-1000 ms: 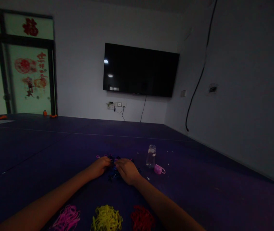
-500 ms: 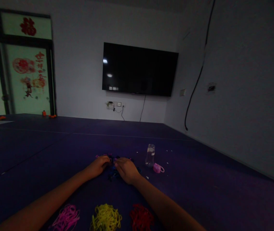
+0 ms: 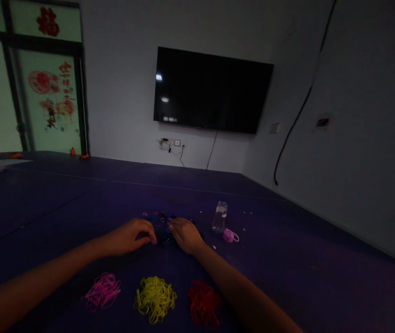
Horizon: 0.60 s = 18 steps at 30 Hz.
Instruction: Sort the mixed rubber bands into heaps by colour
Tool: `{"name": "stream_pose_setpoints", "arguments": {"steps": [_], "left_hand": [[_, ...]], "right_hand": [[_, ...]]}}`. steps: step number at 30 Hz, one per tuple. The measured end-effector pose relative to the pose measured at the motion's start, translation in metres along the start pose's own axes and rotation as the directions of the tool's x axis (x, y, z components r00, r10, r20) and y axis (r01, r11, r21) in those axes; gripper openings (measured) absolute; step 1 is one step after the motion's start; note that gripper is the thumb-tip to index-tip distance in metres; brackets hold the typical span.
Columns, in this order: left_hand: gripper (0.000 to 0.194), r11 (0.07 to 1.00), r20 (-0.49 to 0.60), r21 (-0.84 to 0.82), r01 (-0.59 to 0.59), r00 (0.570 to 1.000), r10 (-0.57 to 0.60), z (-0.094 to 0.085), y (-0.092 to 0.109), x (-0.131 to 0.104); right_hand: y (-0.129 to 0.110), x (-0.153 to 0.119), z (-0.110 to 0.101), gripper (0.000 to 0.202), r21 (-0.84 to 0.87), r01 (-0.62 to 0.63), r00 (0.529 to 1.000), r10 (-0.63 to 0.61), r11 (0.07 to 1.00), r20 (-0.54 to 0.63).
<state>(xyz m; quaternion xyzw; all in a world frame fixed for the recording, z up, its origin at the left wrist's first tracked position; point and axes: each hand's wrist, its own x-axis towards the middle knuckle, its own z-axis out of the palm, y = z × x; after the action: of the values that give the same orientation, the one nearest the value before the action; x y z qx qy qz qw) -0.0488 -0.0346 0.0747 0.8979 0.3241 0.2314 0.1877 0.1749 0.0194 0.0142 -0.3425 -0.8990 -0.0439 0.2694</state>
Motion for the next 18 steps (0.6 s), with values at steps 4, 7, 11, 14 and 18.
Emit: {"name": "stream_pose_setpoints", "arguments": {"steps": [4, 7, 11, 14, 18], "left_hand": [[0.017, 0.996, 0.113, 0.008, 0.084, 0.990, -0.085, -0.003, 0.020, -0.051], [0.017, 0.986, 0.121, 0.014, 0.163, 0.979, -0.164, -0.005, 0.021, -0.080], [0.013, 0.986, 0.105, -0.006, 0.168, 0.980, -0.167, -0.011, 0.015, -0.097], [0.013, 0.982, 0.082, 0.016, 0.186, 0.979, -0.186, -0.019, 0.013, -0.096], [0.019, 0.974, 0.054, 0.017, 0.226, 0.972, -0.227, -0.030, 0.016, -0.080]], "right_hand": [[0.000, 0.000, -0.001, 0.040, 0.020, 0.005, 1.000, -0.005, 1.000, 0.014], [0.001, 0.000, -0.001, 0.040, 0.027, 0.004, 1.000, -0.005, 1.000, 0.009], [0.002, -0.001, 0.000, 0.041, 0.017, 0.012, 1.000, -0.012, 1.000, -0.009], [0.003, -0.001, 0.000, 0.040, 0.012, 0.013, 1.000, -0.013, 1.000, -0.017], [0.002, -0.001, 0.000, 0.040, 0.013, 0.016, 1.000, -0.016, 1.000, -0.019]]}}
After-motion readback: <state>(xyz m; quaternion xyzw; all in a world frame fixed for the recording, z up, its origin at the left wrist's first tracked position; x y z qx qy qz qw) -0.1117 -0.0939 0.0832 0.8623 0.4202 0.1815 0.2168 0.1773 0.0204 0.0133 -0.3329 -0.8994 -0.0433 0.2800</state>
